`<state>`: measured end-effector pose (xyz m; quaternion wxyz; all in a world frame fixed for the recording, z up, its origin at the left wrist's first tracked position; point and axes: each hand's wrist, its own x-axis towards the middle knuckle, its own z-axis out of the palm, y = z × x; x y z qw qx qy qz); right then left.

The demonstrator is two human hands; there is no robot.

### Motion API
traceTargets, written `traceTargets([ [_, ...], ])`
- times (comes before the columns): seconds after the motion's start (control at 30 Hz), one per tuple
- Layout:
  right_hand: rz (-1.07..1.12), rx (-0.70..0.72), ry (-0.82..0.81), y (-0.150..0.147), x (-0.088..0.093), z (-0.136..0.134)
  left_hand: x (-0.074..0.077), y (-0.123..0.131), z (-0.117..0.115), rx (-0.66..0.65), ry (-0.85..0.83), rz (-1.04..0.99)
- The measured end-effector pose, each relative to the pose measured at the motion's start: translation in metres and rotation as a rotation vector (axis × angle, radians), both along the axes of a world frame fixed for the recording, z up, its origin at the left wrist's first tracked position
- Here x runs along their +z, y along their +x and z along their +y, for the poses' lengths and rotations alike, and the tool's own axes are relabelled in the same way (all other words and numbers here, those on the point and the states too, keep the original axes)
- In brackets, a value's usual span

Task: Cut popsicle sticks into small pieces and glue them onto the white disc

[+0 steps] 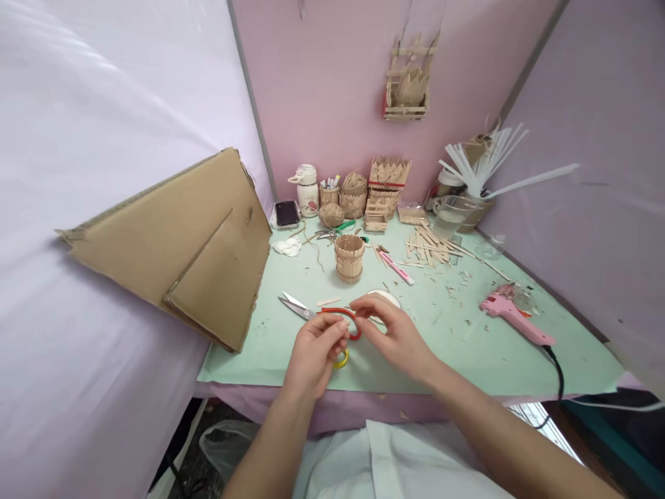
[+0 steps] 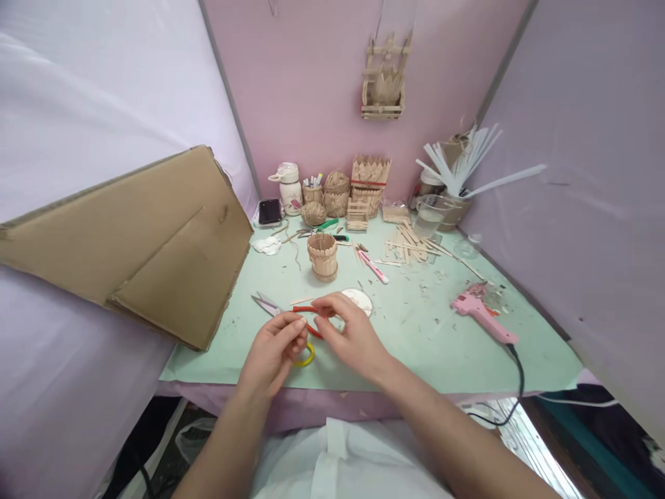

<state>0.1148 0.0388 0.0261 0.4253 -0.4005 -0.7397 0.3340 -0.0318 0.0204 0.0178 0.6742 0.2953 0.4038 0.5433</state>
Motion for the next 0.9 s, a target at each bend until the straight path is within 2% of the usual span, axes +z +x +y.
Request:
traceTargets([
  [0.13,0.227,0.007,-0.016,0.022,0.005,0.0,0.002,0.025,0.017,-0.125,-0.018,-0.117],
  [0.33,0.248,-0.013,0.027,0.036,-0.007,0.002,-0.009,0.044,0.025,-0.242,-0.104,-0.256],
  [0.43,0.234,-0.023,0.014,0.038,-0.01,0.002,-0.012,0.046,0.026,-0.216,-0.091,-0.216],
  [0.67,0.215,-0.076,-0.015,0.041,-0.021,0.006,-0.014,0.051,0.025,-0.061,0.048,0.056],
  [0.9,0.246,-0.118,-0.047,0.042,-0.03,0.008,-0.024,0.054,0.024,-0.048,0.044,0.091],
])
